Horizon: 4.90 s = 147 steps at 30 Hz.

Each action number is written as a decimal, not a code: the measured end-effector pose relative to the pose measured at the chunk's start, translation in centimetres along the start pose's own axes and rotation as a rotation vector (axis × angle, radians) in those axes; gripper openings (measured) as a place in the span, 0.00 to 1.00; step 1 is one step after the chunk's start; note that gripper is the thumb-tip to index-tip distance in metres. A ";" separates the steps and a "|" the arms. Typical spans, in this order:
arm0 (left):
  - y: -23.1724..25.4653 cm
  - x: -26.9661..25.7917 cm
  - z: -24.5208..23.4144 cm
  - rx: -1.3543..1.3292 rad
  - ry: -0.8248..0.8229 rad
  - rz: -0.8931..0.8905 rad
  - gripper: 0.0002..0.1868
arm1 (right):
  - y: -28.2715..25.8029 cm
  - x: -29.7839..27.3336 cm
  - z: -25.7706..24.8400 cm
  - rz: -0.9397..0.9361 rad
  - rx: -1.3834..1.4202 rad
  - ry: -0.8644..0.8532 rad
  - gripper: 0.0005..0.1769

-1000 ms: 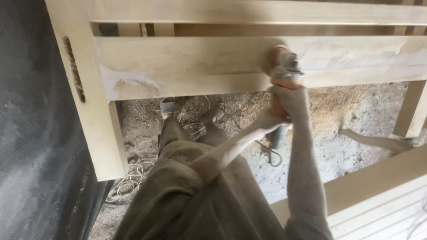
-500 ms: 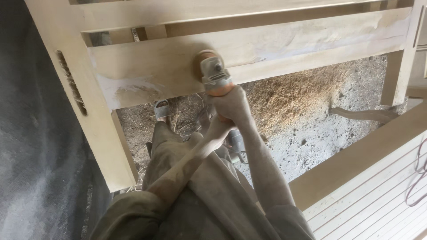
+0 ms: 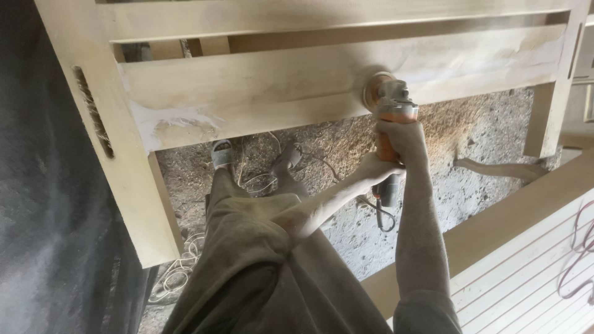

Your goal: The person uses a power sander to smooth the surface of a wooden slat on a larger frame, moving the tool back and forth along the wood while producing sawdust.

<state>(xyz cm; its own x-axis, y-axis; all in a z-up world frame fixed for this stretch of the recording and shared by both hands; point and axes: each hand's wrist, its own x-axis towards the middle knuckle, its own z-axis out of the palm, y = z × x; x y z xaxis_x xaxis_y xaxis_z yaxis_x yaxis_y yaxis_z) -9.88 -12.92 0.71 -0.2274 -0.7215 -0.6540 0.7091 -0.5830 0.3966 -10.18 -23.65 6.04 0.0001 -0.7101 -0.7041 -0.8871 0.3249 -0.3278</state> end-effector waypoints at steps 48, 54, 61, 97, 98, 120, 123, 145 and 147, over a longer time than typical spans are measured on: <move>-0.2 4.5 2.0 0.065 0.015 0.054 0.16 | 1.7 3.2 -3.3 -0.191 0.157 -0.059 0.17; -3.1 -4.6 -6.3 -0.032 0.095 0.199 0.12 | -3.5 -5.1 7.2 -0.125 -0.234 -0.149 0.17; -7.0 -13.3 -13.6 -0.256 0.266 0.448 0.11 | -6.1 -13.7 16.2 -0.295 -0.291 -0.376 0.13; -0.3 3.9 2.3 0.106 0.097 0.007 0.23 | 1.7 2.2 -3.6 -0.175 0.146 -0.039 0.18; -1.0 2.8 1.0 0.079 0.107 0.069 0.22 | 1.1 1.1 -2.1 -0.192 0.117 -0.061 0.18; -8.3 -19.9 -18.7 -0.381 0.372 0.677 0.12 | -10.0 -19.6 23.8 -0.394 -0.444 -0.490 0.17; -8.7 -20.9 -19.6 -0.356 0.386 0.780 0.13 | -10.2 -20.9 24.9 -0.453 -0.458 -0.516 0.15; -5.5 -7.4 -5.8 -0.016 0.144 0.177 0.20 | -1.2 -7.4 8.8 -0.112 -0.307 -0.147 0.21; -4.2 -5.9 -3.8 -0.034 0.086 0.131 0.19 | -0.7 -5.9 6.5 -0.027 -0.231 -0.099 0.24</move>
<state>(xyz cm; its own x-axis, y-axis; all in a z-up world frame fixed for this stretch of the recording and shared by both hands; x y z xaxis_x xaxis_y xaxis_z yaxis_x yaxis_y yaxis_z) -9.03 -4.78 0.46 -0.0749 -0.7550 -0.6515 0.7515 -0.4721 0.4608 -6.55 -15.68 6.31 0.0608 -0.6481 -0.7591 -0.9680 0.1473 -0.2033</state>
